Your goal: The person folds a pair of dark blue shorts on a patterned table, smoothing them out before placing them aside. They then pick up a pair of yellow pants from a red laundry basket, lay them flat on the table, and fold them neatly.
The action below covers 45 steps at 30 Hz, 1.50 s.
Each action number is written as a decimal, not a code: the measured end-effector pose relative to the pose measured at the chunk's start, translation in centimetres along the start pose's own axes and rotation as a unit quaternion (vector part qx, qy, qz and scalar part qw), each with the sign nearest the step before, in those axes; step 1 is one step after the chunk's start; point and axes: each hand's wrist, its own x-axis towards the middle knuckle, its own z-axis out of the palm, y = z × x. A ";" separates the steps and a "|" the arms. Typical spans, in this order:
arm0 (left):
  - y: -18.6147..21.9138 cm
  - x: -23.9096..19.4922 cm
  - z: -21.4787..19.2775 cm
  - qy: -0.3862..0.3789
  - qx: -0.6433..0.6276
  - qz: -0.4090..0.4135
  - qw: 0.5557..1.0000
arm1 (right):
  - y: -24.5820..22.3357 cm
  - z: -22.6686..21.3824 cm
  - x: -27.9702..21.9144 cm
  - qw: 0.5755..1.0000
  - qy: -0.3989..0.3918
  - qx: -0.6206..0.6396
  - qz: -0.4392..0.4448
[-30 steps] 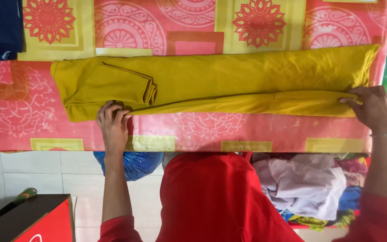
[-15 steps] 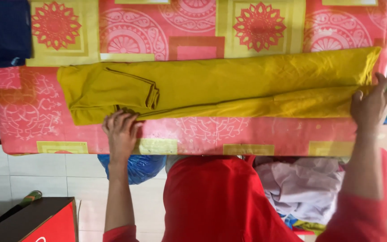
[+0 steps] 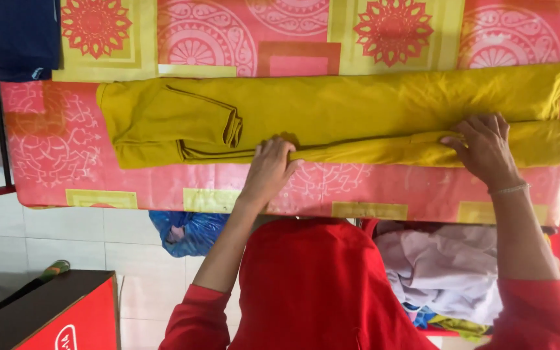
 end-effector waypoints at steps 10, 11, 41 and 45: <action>-0.2 -4.4 0.5 0.038 0.115 0.037 0.992 | 2.2 1.7 -3.1 0.997 -0.035 -0.035 0.067; -0.6 -4.8 0.5 0.046 0.116 0.031 0.992 | 2.9 2.3 -3.4 0.993 -0.049 -0.062 0.092; -8.4 -9.6 -6.8 0.341 0.096 -0.228 0.907 | -5.2 -2.5 0.5 0.884 0.286 0.073 0.362; -11.8 -10.2 -8.5 0.423 0.089 -0.363 0.825 | -5.8 0.9 -1.1 0.901 0.170 0.149 0.370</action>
